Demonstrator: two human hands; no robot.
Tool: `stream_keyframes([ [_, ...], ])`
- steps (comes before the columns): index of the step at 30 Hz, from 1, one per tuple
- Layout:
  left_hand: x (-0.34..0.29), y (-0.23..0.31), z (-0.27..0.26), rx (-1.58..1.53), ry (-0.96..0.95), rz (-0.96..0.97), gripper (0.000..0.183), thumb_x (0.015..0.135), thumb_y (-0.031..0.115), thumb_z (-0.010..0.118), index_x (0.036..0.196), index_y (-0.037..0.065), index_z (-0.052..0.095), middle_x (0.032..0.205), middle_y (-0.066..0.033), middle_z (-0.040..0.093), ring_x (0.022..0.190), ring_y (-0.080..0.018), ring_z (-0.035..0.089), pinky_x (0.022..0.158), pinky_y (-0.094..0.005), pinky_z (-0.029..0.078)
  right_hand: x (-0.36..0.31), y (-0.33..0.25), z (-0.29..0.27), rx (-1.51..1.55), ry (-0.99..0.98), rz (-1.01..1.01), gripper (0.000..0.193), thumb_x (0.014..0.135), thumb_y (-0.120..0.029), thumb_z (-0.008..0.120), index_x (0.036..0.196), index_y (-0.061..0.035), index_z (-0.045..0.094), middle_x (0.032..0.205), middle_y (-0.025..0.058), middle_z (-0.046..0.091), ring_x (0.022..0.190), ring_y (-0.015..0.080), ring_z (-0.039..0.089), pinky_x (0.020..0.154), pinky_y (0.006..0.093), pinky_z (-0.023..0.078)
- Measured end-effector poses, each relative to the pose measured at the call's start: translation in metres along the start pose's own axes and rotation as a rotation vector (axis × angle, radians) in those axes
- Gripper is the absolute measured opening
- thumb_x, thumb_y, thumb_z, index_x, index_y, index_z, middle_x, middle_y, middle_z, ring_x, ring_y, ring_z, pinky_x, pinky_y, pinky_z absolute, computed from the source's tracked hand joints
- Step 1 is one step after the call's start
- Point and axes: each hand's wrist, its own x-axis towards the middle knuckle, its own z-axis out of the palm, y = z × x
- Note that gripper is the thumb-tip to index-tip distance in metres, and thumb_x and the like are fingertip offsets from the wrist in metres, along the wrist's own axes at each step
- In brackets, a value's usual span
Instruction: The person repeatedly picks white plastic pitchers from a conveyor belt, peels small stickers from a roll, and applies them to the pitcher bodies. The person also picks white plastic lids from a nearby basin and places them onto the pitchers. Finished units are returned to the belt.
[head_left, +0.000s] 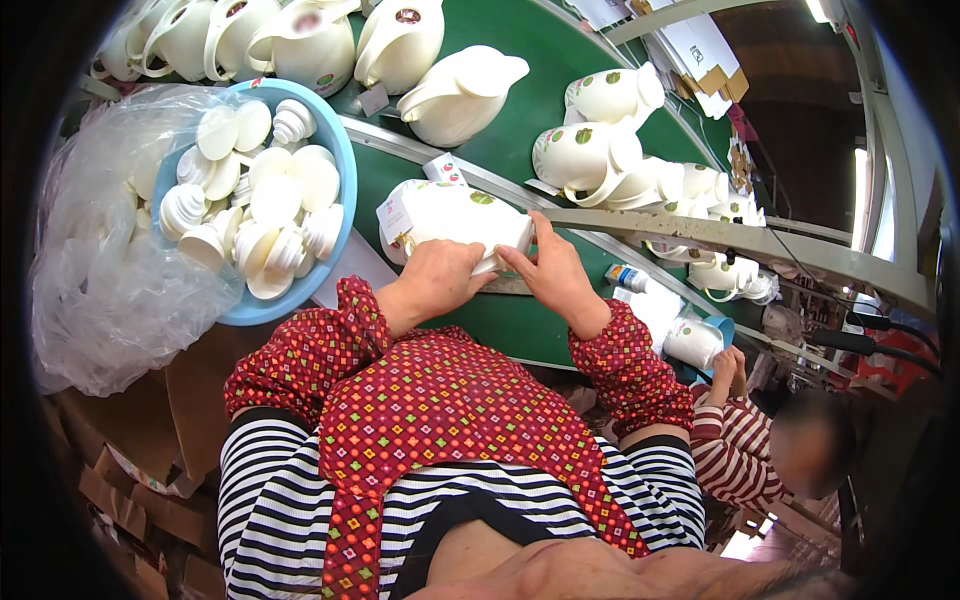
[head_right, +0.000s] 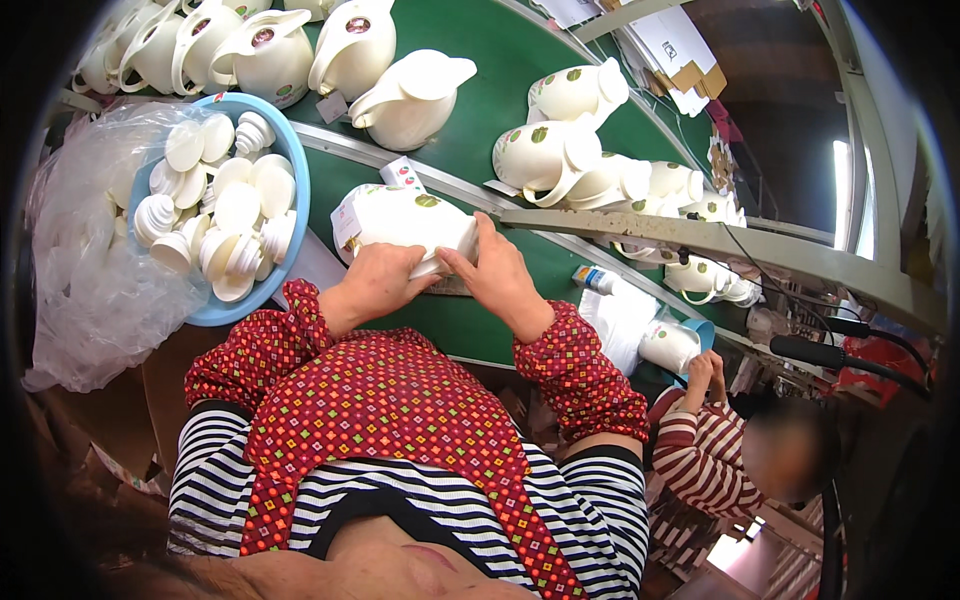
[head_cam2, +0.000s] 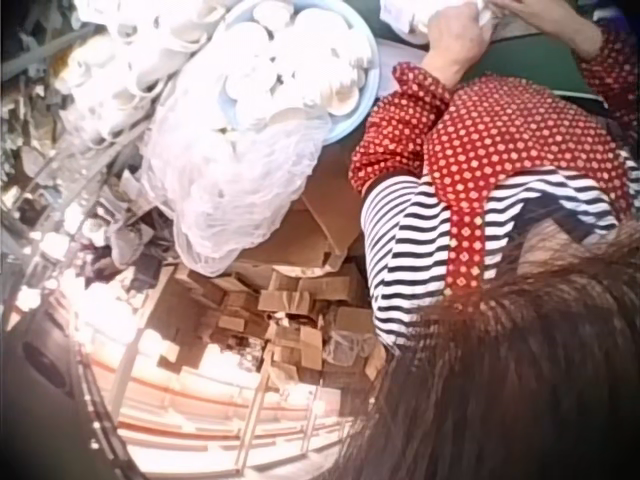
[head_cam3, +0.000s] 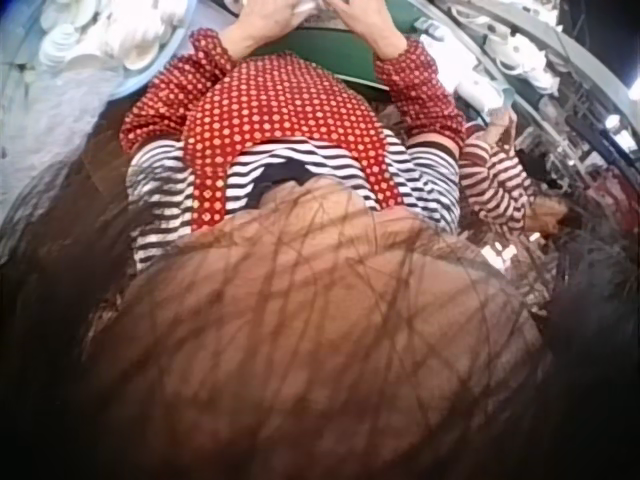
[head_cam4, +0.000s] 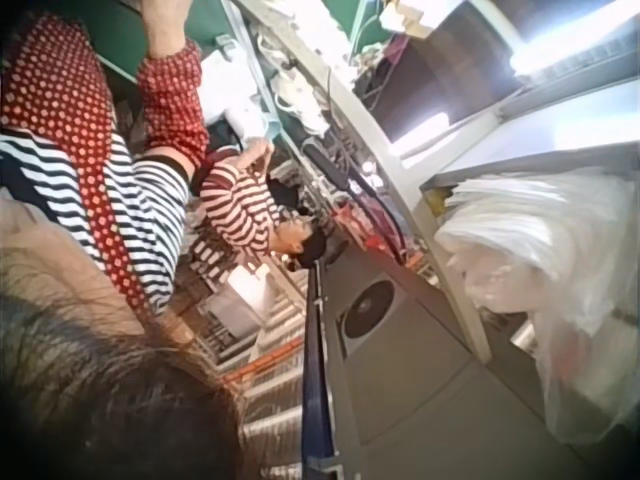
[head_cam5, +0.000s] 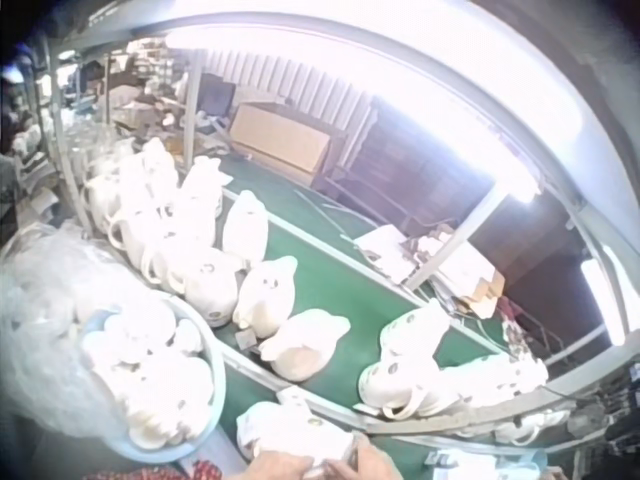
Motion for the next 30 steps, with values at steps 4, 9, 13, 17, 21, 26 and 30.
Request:
stream_keyframes([
  [4, 0.0, -0.004, -0.006, -0.011, -0.024, -0.008, 0.034, 0.087, 0.035, 0.078, 0.087, 0.002, 0.071, 0.076, -0.0216, 0.071, 0.073, -0.0408, 0.071, 0.069, -0.0481, 0.057, -0.005, 0.017, 0.001, -0.057, 0.131, -0.477, 0.07, 0.083, -0.016, 0.085, 0.145, -0.0111, 0.053, 0.147, 0.0207, 0.05, 0.128, 0.0368, 0.056, 0.096, 0.0424, 0.055],
  [9, 0.0, -0.011, -0.012, 0.024, -0.068, 0.084, 0.033, 0.086, 0.036, 0.078, 0.088, 0.003, 0.073, 0.076, -0.0209, 0.071, 0.075, -0.0399, 0.072, 0.071, -0.0485, 0.058, 0.006, 0.046, 0.0, -0.389, 0.171, -0.911, 0.063, 0.078, -0.005, 0.084, 0.136, -0.0188, 0.063, 0.146, 0.0143, 0.051, 0.129, 0.0373, 0.054, 0.101, 0.0432, 0.053],
  [13, -0.001, -0.013, -0.007, 0.011, -0.057, 0.082, 0.034, 0.085, 0.035, 0.079, 0.087, 0.002, 0.07, 0.075, -0.0219, 0.07, 0.073, -0.041, 0.071, 0.07, -0.048, 0.057, 0.005, 0.045, -0.005, -0.374, 0.039, -0.715, 0.072, 0.079, -0.017, 0.085, 0.144, -0.0168, 0.055, 0.147, 0.0216, 0.048, 0.13, 0.0427, 0.052, 0.099, 0.0428, 0.055],
  [17, 0.005, -0.008, -0.006, -0.013, -0.036, 0.009, 0.033, 0.086, 0.035, 0.078, 0.087, 0.002, 0.071, 0.076, -0.0225, 0.07, 0.074, -0.0414, 0.071, 0.07, -0.0484, 0.057, 0.01, 0.014, -0.01, -0.176, -0.025, -0.141, 0.084, 0.077, -0.022, 0.088, 0.15, -0.0151, 0.047, 0.15, 0.0248, 0.044, 0.129, 0.0441, 0.053, 0.101, 0.0441, 0.054],
  [21, 0.011, -0.009, -0.018, -0.041, -0.053, -0.039, 0.032, 0.088, 0.034, 0.075, 0.089, 0.002, 0.074, 0.079, -0.0227, 0.071, 0.078, -0.0413, 0.072, 0.074, -0.0499, 0.057, 0.002, 0.011, -0.017, -0.382, 0.064, -0.726, 0.088, 0.079, -0.022, 0.088, 0.153, -0.012, 0.04, 0.152, 0.0283, 0.04, 0.126, 0.0472, 0.055, 0.103, 0.0495, 0.05],
  [26, 0.017, -0.01, -0.021, -0.035, -0.061, -0.04, 0.033, 0.087, 0.035, 0.075, 0.088, 0.002, 0.073, 0.078, -0.0239, 0.07, 0.077, -0.0427, 0.071, 0.073, -0.0493, 0.056, 0.02, 0.024, -0.007, -0.246, 0.019, -0.452, 0.086, 0.083, -0.028, 0.083, 0.154, -0.0102, 0.038, 0.147, 0.0255, 0.044, 0.122, 0.0469, 0.056, 0.101, 0.0508, 0.051],
  [30, 0.018, -0.014, -0.018, -0.085, -0.056, -0.022, 0.035, 0.086, 0.036, 0.076, 0.087, 0.001, 0.072, 0.081, -0.0262, 0.07, 0.079, -0.0439, 0.07, 0.075, -0.0493, 0.056, 0.03, 0.025, 0.007, -0.239, 0.088, -0.286, 0.087, 0.084, -0.036, 0.08, 0.153, -0.0052, 0.038, 0.146, 0.0234, 0.044, 0.12, 0.0439, 0.056, 0.1, 0.0478, 0.051],
])
